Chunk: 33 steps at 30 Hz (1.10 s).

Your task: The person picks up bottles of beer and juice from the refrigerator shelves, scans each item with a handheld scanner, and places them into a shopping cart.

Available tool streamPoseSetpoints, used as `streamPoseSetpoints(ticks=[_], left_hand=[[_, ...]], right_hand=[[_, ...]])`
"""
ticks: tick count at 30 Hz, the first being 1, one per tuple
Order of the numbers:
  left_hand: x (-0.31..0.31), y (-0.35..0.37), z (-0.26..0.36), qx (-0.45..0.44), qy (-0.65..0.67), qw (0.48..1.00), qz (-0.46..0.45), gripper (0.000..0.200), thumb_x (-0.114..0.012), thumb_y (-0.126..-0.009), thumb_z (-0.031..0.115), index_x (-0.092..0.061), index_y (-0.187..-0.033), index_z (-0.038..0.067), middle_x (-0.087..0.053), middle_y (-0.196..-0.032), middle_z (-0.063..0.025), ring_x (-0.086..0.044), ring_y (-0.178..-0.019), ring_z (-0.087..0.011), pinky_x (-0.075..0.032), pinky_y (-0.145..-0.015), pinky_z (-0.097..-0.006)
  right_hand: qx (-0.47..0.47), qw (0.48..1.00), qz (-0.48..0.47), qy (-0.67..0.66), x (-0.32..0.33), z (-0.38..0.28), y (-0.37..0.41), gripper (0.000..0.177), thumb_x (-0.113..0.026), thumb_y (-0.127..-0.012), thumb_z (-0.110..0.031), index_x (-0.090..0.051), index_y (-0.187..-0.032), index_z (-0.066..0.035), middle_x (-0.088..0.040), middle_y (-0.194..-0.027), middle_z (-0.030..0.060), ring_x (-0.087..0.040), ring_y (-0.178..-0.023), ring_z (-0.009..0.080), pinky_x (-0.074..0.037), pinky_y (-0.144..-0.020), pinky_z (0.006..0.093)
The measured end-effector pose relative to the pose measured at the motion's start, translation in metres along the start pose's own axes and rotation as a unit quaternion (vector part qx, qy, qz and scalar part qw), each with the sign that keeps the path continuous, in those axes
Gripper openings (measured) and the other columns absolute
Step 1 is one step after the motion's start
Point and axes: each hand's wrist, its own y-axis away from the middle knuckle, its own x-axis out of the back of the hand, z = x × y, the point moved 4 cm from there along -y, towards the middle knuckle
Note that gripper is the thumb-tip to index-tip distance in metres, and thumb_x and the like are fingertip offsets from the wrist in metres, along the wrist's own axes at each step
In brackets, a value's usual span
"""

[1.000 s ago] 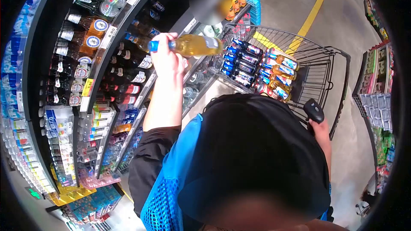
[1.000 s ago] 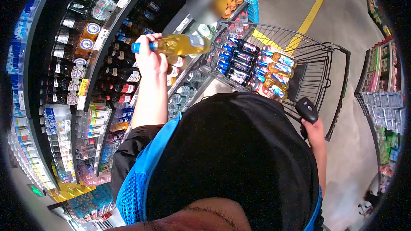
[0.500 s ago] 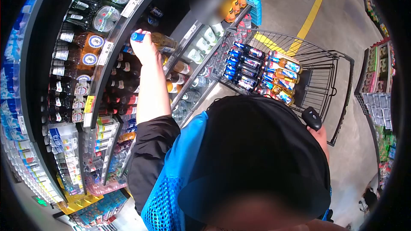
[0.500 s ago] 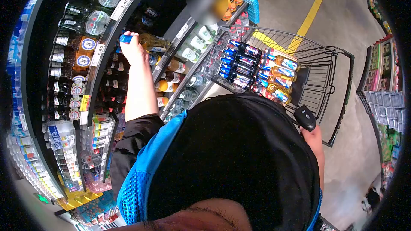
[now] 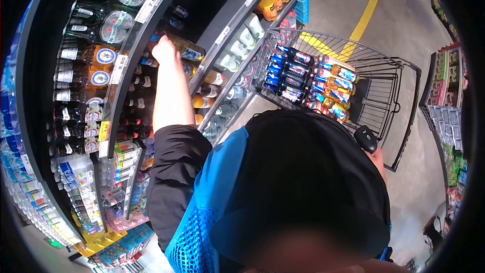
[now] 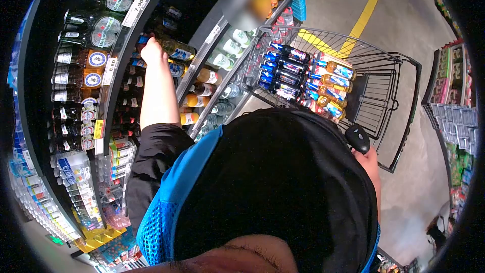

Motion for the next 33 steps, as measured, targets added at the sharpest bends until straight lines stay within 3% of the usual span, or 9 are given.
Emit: streamPoseSetpoints(ticks=[4, 8, 10, 14, 16, 19, 21, 24, 33], left_hand=[[-0.003, -0.009, -0.021, -0.058, 0.0, 0.998, 0.022, 0.016, -0.067, -0.085, 0.01, -0.062, -0.098, 0.003, -0.067, -0.089, -0.0063, -0.06, -0.07, -0.0197, -0.049, -0.062, -0.0351], [0.013, -0.056, -0.095, 0.145, -0.079, 0.986, -0.008, 0.016, -0.067, -0.086, 0.013, -0.062, -0.1, 0.007, -0.063, -0.082, -0.0053, -0.056, -0.066, -0.0161, -0.044, -0.051, -0.0346], [0.005, -0.049, -0.074, -0.042, -0.164, 0.985, -0.038, 0.017, -0.067, -0.087, 0.017, -0.061, -0.1, 0.008, -0.06, -0.079, -0.0043, -0.054, -0.063, -0.0159, -0.042, -0.047, -0.0356], [-0.008, 0.003, 0.002, -0.008, -0.129, 0.991, -0.044, 0.021, -0.057, -0.092, 0.008, -0.058, -0.111, -0.001, -0.065, -0.11, -0.012, -0.062, -0.097, -0.0193, -0.049, -0.085, -0.0301], [0.003, -0.045, -0.067, -0.045, -0.032, 0.997, -0.06, 0.026, -0.057, -0.092, 0.009, -0.057, -0.114, -0.004, -0.064, -0.113, -0.0138, -0.06, -0.101, -0.0221, -0.049, -0.088, -0.0323], [0.013, -0.107, -0.133, 0.081, 0.363, 0.928, -0.006, 0.028, -0.056, -0.092, 0.01, -0.058, -0.116, -0.003, -0.064, -0.113, -0.0142, -0.061, -0.102, -0.0257, -0.048, -0.091, -0.0358], [0.012, -0.076, -0.096, 0.091, 0.059, 0.99, 0.091, 0.028, -0.054, -0.092, 0.011, -0.059, -0.116, -0.002, -0.065, -0.113, -0.0137, -0.061, -0.102, -0.0262, -0.048, -0.092, -0.0362], [0.008, -0.055, -0.062, 0.127, -0.072, 0.978, 0.149, 0.027, -0.052, -0.093, 0.013, -0.06, -0.116, -0.001, -0.065, -0.112, -0.0128, -0.062, -0.102, -0.027, -0.048, -0.093, -0.0368], [0.013, -0.029, -0.065, 0.164, -0.04, 0.981, 0.098, 0.023, -0.062, -0.088, 0.021, -0.064, -0.103, 0.003, -0.067, -0.103, -0.0121, -0.064, -0.09, -0.0275, -0.052, -0.077, -0.0389]], right_hand=[[-0.011, 1.0, 0.016, 0.013, 0.007, 0.02, -0.008, 0.009, -0.059, -0.086, -0.001, -0.06, -0.095, -0.002, -0.06, -0.077, -0.0009, -0.056, -0.072, 0.0086, -0.044, -0.064, 0.0256], [-0.01, 0.999, 0.02, 0.035, 0.007, 0.024, -0.007, 0.012, -0.059, -0.085, -0.001, -0.06, -0.097, -0.001, -0.06, -0.079, -0.0003, -0.055, -0.072, 0.009, -0.044, -0.066, 0.0262], [-0.02, 0.999, 0.025, 0.03, 0.01, 0.034, -0.008, 0.013, -0.06, -0.085, 0.0, -0.059, -0.098, -0.001, -0.06, -0.08, -0.0003, -0.054, -0.073, 0.0089, -0.044, -0.067, 0.0261], [-0.006, 0.999, 0.039, 0.016, 0.01, 0.04, -0.007, 0.015, -0.059, -0.084, 0.001, -0.059, -0.099, -0.002, -0.06, -0.082, -0.0004, -0.055, -0.073, 0.0091, -0.044, -0.067, 0.0254], [-0.02, 0.999, 0.035, -0.006, 0.003, 0.033, -0.003, 0.015, -0.058, -0.084, 0.002, -0.059, -0.098, -0.002, -0.06, -0.081, -0.0004, -0.055, -0.073, 0.0091, -0.044, -0.067, 0.0251], [-0.024, 0.998, 0.033, -0.041, -0.002, 0.027, 0.002, 0.013, -0.056, -0.085, 0.002, -0.058, -0.096, -0.003, -0.06, -0.081, -0.0004, -0.056, -0.072, 0.0091, -0.044, -0.067, 0.0248], [-0.017, 0.998, 0.035, -0.053, 0.0, 0.027, 0.005, 0.012, -0.055, -0.085, 0.003, -0.058, -0.095, -0.003, -0.06, -0.081, -0.0004, -0.056, -0.072, 0.0091, -0.044, -0.066, 0.0248], [0.003, 0.999, 0.022, -0.044, 0.001, 0.026, 0.01, 0.011, -0.055, -0.085, 0.002, -0.058, -0.094, -0.003, -0.06, -0.08, -0.0011, -0.056, -0.071, 0.0086, -0.044, -0.065, 0.0249], [0.026, 0.999, 0.011, -0.033, 0.006, 0.037, 0.019, 0.01, -0.056, -0.087, -0.001, -0.058, -0.097, -0.003, -0.059, -0.08, -0.0025, -0.054, -0.071, 0.0073, -0.043, -0.065, 0.0243]])
